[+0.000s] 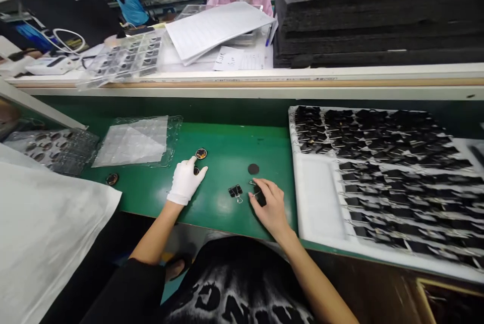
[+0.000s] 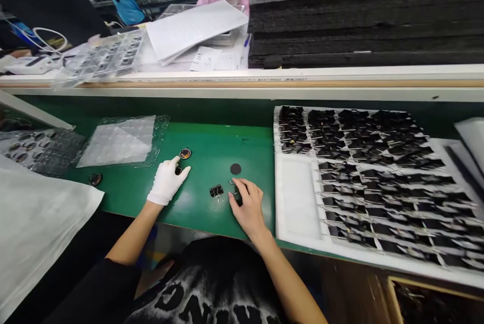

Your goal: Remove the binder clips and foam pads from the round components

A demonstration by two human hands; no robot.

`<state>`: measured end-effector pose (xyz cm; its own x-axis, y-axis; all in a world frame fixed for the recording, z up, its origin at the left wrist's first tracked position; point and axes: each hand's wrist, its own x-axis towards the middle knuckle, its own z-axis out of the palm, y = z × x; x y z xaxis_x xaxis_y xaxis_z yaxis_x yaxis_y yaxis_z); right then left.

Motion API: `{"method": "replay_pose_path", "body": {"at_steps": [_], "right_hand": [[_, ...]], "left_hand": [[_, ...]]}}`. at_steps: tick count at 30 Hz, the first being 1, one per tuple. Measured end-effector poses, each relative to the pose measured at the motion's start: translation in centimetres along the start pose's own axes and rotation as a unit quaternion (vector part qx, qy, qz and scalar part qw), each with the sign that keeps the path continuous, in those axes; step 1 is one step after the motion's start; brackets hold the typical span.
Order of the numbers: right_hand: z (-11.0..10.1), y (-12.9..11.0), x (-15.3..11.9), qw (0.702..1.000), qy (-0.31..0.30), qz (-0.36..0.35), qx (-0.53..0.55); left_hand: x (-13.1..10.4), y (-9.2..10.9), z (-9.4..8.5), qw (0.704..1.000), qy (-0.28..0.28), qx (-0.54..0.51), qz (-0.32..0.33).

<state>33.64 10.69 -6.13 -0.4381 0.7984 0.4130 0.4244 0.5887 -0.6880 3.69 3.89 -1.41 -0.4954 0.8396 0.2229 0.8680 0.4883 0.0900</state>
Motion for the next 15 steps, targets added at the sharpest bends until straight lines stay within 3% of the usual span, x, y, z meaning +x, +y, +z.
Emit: {"method": "replay_pose_path", "body": {"at_steps": [3, 8, 11, 15], "right_hand": [[-1.1, 0.0, -0.6, 0.998, -0.004, 0.045, -0.051], [-3.0, 0.1, -0.7, 0.990, -0.118, 0.061, -0.039], [-4.5, 0.1, 0.1, 0.985, -0.160, 0.070, 0.008], [-7.8, -0.4, 2.3, 0.987, -0.142, 0.052, 0.046]], "left_hand": [[-0.7, 1.2, 0.0, 0.998, -0.014, -0.010, 0.061], [0.0, 4.6, 0.5, 0.982, -0.054, -0.030, 0.178], [2.1, 7.5, 1.2, 0.969, -0.076, -0.047, 0.229], [6.2, 11.1, 2.5, 0.960, -0.096, -0.079, 0.251]]}}
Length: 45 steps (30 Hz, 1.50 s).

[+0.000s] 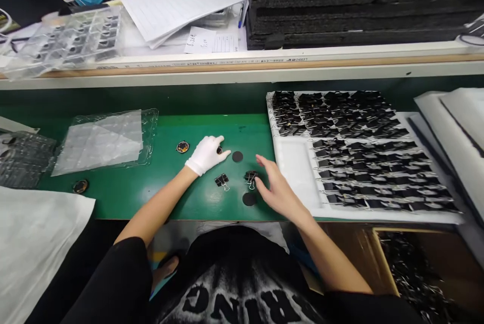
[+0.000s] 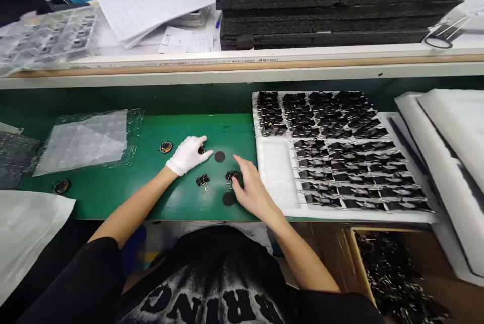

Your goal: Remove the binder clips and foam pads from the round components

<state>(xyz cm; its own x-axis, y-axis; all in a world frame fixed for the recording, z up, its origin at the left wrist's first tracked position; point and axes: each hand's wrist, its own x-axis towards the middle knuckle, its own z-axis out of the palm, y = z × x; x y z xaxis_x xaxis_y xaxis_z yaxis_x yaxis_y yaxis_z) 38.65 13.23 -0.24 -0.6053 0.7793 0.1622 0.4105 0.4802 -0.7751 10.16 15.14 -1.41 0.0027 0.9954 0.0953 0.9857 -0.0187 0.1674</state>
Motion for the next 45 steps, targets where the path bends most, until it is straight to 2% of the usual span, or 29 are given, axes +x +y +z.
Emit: {"method": "replay_pose_path", "body": {"at_steps": [2, 5, 7, 10, 13, 15, 19, 23, 25, 27, 30, 32, 33, 34, 36, 38, 39, 41, 45], "right_hand": [[-1.7, -0.9, 0.3, 0.999, -0.010, -0.022, -0.036], [-2.4, -2.1, -0.4, 0.978, -0.085, -0.083, -0.171], [-1.5, -2.2, -1.5, 0.942, -0.121, -0.139, -0.280], [0.8, -1.2, -2.9, 0.893, -0.099, -0.213, -0.384], [2.3, 0.3, -3.1, 0.868, -0.081, -0.263, -0.414], [2.6, 1.0, -3.0, 0.860, -0.088, -0.281, -0.417], [2.8, 1.9, -2.6, 0.843, -0.077, -0.328, -0.420], [2.8, 2.1, -2.6, 0.809, -0.033, -0.388, -0.440], [2.5, 1.5, -2.4, 0.807, -0.019, -0.407, -0.428], [1.7, 0.2, -1.6, 0.828, -0.015, -0.399, -0.394], [-0.1, -1.8, 1.5, 0.905, -0.034, -0.313, -0.285], [-1.2, -2.3, 4.9, 0.968, -0.059, -0.193, -0.149], [-1.5, -2.0, 6.7, 0.988, -0.073, -0.123, -0.058], [-1.6, -1.6, 8.5, 0.995, -0.066, -0.061, 0.039], [-1.0, -0.4, 11.4, 0.976, -0.005, 0.050, 0.213], [0.4, 0.8, 12.9, 0.938, 0.050, 0.101, 0.327], [1.1, 1.3, 13.1, 0.925, 0.060, 0.105, 0.360], [2.5, 2.0, 12.8, 0.920, 0.048, 0.084, 0.381], [3.9, 2.7, 11.4, 0.945, -0.012, 0.037, 0.326]], "left_hand": [[2.5, 0.1, 0.3, 1.000, -0.005, -0.014, 0.009], [4.8, -0.1, 0.7, 0.999, -0.016, -0.035, 0.035], [5.1, -0.2, 0.8, 0.996, -0.021, -0.053, 0.065], [4.2, 0.0, 0.8, 0.995, -0.009, -0.038, 0.089], [3.1, 0.3, 0.4, 1.000, 0.002, 0.009, 0.029], [2.8, 0.4, 0.2, 1.000, -0.016, 0.016, 0.003], [3.4, 0.1, -0.3, 0.999, -0.051, 0.004, 0.018], [4.0, 0.4, -0.4, 0.999, -0.046, 0.016, 0.019], [4.0, 0.6, -0.4, 0.999, -0.040, 0.020, 0.010], [4.0, 0.9, -0.3, 0.999, -0.043, 0.020, 0.003], [3.9, 1.0, -0.1, 0.999, -0.046, 0.005, -0.009], [3.7, 1.0, 0.1, 0.999, -0.031, -0.029, -0.008], [3.7, 1.0, 0.2, 0.998, -0.014, -0.057, -0.010], [3.6, 1.0, 0.2, 0.996, 0.009, -0.092, -0.020], [3.4, 1.3, 0.1, 0.977, 0.051, -0.193, -0.073], [3.1, 1.7, -0.1, 0.935, 0.077, -0.316, -0.139], [2.9, 1.8, -0.2, 0.912, 0.080, -0.369, -0.160], [2.7, 2.2, -0.2, 0.879, 0.079, -0.435, -0.176], [2.0, 2.4, 0.3, 0.866, 0.058, -0.477, -0.136]]}}
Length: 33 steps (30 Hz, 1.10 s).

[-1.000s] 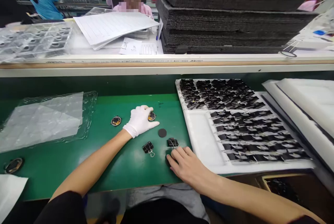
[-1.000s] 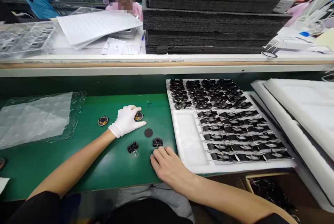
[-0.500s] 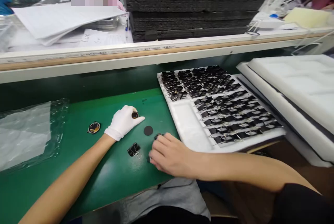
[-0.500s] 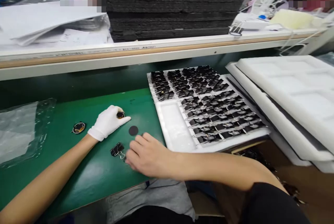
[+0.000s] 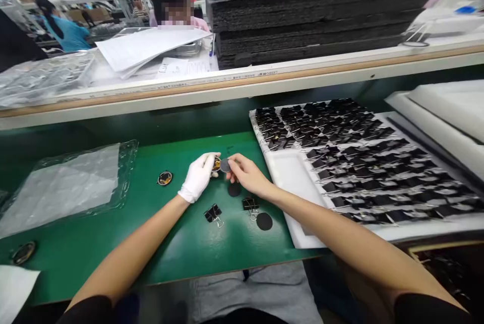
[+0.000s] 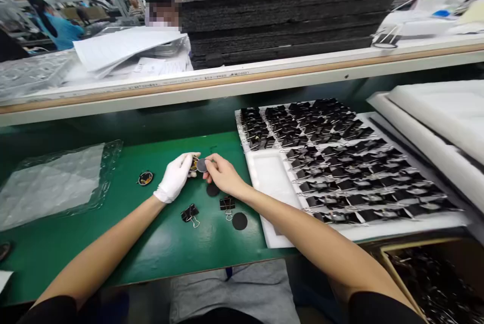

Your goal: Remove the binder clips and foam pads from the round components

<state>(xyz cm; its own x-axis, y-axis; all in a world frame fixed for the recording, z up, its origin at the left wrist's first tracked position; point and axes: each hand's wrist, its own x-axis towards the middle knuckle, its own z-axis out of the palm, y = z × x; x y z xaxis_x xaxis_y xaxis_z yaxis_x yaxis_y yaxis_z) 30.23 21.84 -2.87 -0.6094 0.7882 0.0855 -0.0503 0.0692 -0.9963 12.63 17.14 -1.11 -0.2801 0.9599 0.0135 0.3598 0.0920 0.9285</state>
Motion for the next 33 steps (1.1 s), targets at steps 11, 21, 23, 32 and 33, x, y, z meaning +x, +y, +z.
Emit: {"method": "replay_pose_path", "body": {"at_steps": [11, 21, 23, 32, 33], "right_hand": [[-0.4, -0.1, -0.9, 0.972, 0.072, -0.033, -0.220], [-0.9, 0.2, 0.0, 1.000, 0.001, 0.000, 0.010], [-0.9, 0.0, 0.1, 0.998, -0.004, 0.029, 0.062], [-2.0, -0.7, 0.2, 0.971, 0.088, 0.123, 0.183], [-2.2, -0.8, 0.3, 0.966, 0.099, 0.135, 0.199]], "left_hand": [[-1.0, -0.1, 0.5, 0.987, -0.142, 0.045, 0.061], [-1.7, 0.0, 0.9, 0.992, -0.116, 0.045, 0.025], [-1.6, 0.2, 0.8, 0.992, -0.117, 0.044, 0.029], [-0.8, 4.8, -4.2, 0.882, -0.286, 0.369, 0.064], [-1.4, 5.4, -4.5, 0.848, -0.292, 0.435, 0.077]]}}
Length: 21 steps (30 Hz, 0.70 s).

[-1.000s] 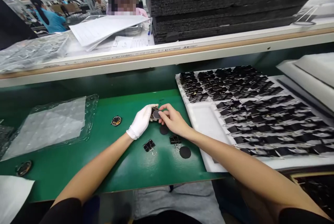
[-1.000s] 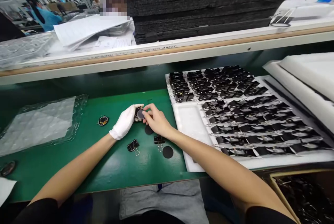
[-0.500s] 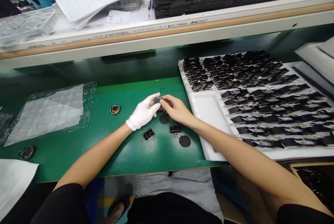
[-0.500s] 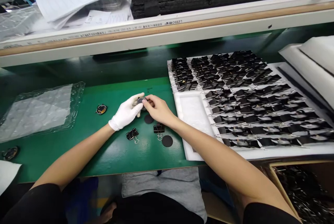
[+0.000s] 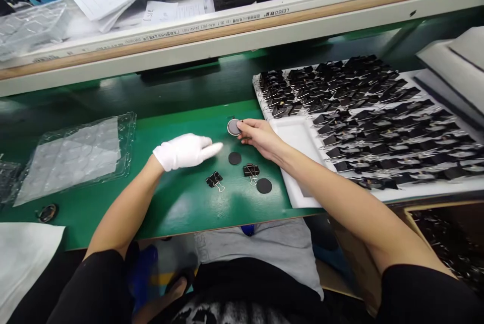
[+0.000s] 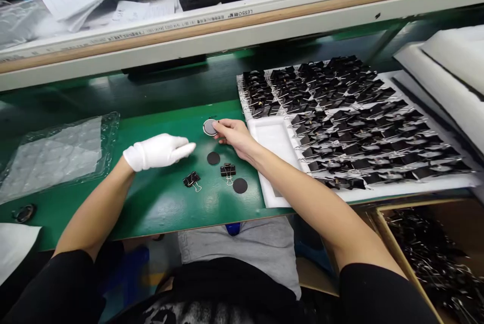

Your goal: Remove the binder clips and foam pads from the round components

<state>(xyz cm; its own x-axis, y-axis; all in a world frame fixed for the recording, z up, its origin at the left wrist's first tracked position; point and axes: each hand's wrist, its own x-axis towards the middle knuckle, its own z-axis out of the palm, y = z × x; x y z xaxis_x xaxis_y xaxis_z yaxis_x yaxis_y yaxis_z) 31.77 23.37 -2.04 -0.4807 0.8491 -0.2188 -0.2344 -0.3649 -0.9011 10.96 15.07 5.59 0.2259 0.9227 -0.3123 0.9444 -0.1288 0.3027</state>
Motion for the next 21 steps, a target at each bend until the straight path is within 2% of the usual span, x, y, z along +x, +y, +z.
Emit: {"method": "replay_pose_path", "body": {"at_steps": [3, 7, 9, 11, 14, 17, 19, 21], "right_hand": [[0.0, -0.5, 0.1, 0.995, 0.000, 0.052, 0.080], [0.1, -0.8, 0.2, 0.984, -0.016, 0.088, 0.152], [0.1, -0.7, 0.2, 0.985, -0.022, 0.083, 0.151], [0.0, -0.7, 0.1, 0.987, -0.027, 0.072, 0.139], [-0.2, -0.8, 0.0, 0.988, -0.032, 0.077, 0.127], [-0.3, -0.7, -0.2, 0.988, -0.061, 0.086, 0.116], [-0.3, -0.6, -0.3, 0.988, -0.088, 0.073, 0.106], [-0.3, -0.4, -0.5, 0.988, -0.105, 0.062, 0.099]], "left_hand": [[-2.0, 2.2, 0.4, 0.991, -0.023, 0.130, -0.013], [-2.7, 4.6, 2.4, 0.990, -0.011, 0.139, -0.026], [-2.5, 4.8, 2.7, 0.989, -0.006, 0.146, -0.038], [-2.2, 4.2, 2.2, 0.984, -0.001, 0.166, -0.057], [-1.5, 2.4, 0.6, 0.979, 0.062, 0.181, -0.075], [0.3, 0.3, -0.1, 0.973, 0.178, 0.119, -0.089], [2.0, -0.7, 0.4, 0.966, 0.235, -0.005, -0.103], [3.6, -1.2, 1.7, 0.944, 0.263, -0.169, -0.109]]}}
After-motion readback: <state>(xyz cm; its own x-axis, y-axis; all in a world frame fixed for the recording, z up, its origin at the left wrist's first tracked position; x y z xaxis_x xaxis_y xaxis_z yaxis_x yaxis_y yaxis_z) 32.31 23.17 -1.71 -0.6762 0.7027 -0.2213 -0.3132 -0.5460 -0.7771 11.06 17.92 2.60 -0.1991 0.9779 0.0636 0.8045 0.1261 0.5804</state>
